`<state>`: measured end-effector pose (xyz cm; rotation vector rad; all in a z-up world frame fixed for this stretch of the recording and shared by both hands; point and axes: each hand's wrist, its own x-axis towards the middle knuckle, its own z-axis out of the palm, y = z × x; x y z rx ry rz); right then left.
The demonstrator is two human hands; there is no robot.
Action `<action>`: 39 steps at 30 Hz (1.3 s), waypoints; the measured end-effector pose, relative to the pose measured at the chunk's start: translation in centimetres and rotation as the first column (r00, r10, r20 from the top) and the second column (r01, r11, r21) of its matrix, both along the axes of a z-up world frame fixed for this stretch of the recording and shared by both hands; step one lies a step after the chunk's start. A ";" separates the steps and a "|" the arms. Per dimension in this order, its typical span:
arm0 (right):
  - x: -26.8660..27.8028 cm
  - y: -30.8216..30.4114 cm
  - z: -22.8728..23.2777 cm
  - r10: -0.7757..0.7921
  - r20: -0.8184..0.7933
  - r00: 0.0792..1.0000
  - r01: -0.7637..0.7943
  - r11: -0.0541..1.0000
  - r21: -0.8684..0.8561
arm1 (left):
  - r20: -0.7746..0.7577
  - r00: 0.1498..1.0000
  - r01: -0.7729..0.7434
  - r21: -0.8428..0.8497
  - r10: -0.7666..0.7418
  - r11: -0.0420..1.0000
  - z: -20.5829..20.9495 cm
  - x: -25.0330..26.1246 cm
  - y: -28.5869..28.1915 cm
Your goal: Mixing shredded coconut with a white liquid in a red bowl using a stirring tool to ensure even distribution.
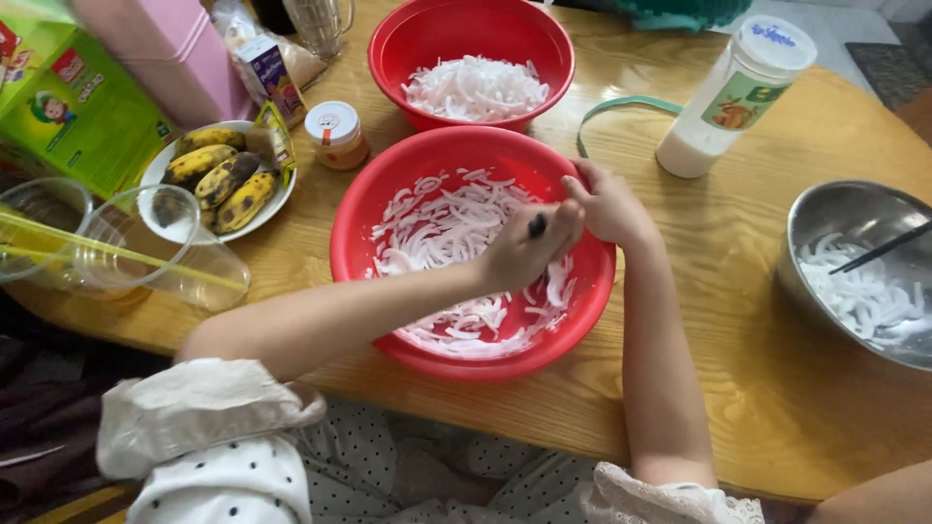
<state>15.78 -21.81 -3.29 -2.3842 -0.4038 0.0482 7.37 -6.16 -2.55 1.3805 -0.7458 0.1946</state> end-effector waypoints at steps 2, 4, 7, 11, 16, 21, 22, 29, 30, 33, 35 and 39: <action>0.2 -0.1 -0.3 -0.020 -0.011 1.000 0.020 1.000 0.002 | 0.018 0.996 -0.087 0.003 0.087 0.996 -0.2 2.6 -0.2; -0.6 0.3 0.5 -0.036 -0.025 0.999 0.036 0.999 0.009 | 0.033 0.984 -0.177 0.009 0.177 0.984 -0.5 5.0 0.8; -2.8 1.2 2.5 -0.023 -0.032 0.999 0.023 1.000 -0.010 | 0.067 0.939 -0.340 0.040 0.337 0.940 -1.2 7.4 4.5; -3.0 1.3 2.9 -0.048 -0.061 0.997 0.047 0.999 -0.023 | -0.051 0.899 -0.432 0.055 0.435 0.900 1.1 5.8 10.7; -2.6 1.4 2.8 -0.036 -0.047 0.998 0.034 0.998 -0.050 | -0.354 0.855 -0.406 -0.005 0.378 0.914 3.5 0.4 15.5; -3.4 1.8 3.7 -0.038 -0.049 0.998 0.035 0.998 -0.056 | -0.593 0.788 -0.284 -0.111 0.166 0.952 2.3 -3.5 13.4; -3.3 1.7 3.5 -0.039 -0.048 0.998 0.036 0.998 -0.061 | -0.593 0.788 -0.283 -0.116 0.162 0.952 2.0 -3.6 12.2; -1.5 0.9 1.6 -0.038 -0.031 0.999 0.037 0.998 -0.050 | -0.448 0.894 -0.162 -0.278 0.021 0.947 0.8 1.1 4.8; -0.8 0.6 0.7 -0.038 -0.024 0.999 0.036 0.998 -0.057 | -0.390 0.918 -0.190 -0.266 0.075 0.945 1.3 1.7 4.4; -3.0 1.5 3.1 -0.050 -0.053 0.997 0.048 0.998 -0.050 | -0.366 0.915 -0.275 -0.256 0.171 0.927 1.3 4.5 6.1; -2.5 1.3 2.6 -0.050 -0.054 0.997 0.048 0.998 -0.041 | -0.336 0.906 -0.343 -0.223 0.258 0.912 1.1 5.5 8.1; -3.6 2.8 5.7 -0.152 -0.267 0.952 0.129 0.986 -0.102 | -0.238 0.911 -0.379 -0.168 0.336 0.910 2.0 5.3 13.4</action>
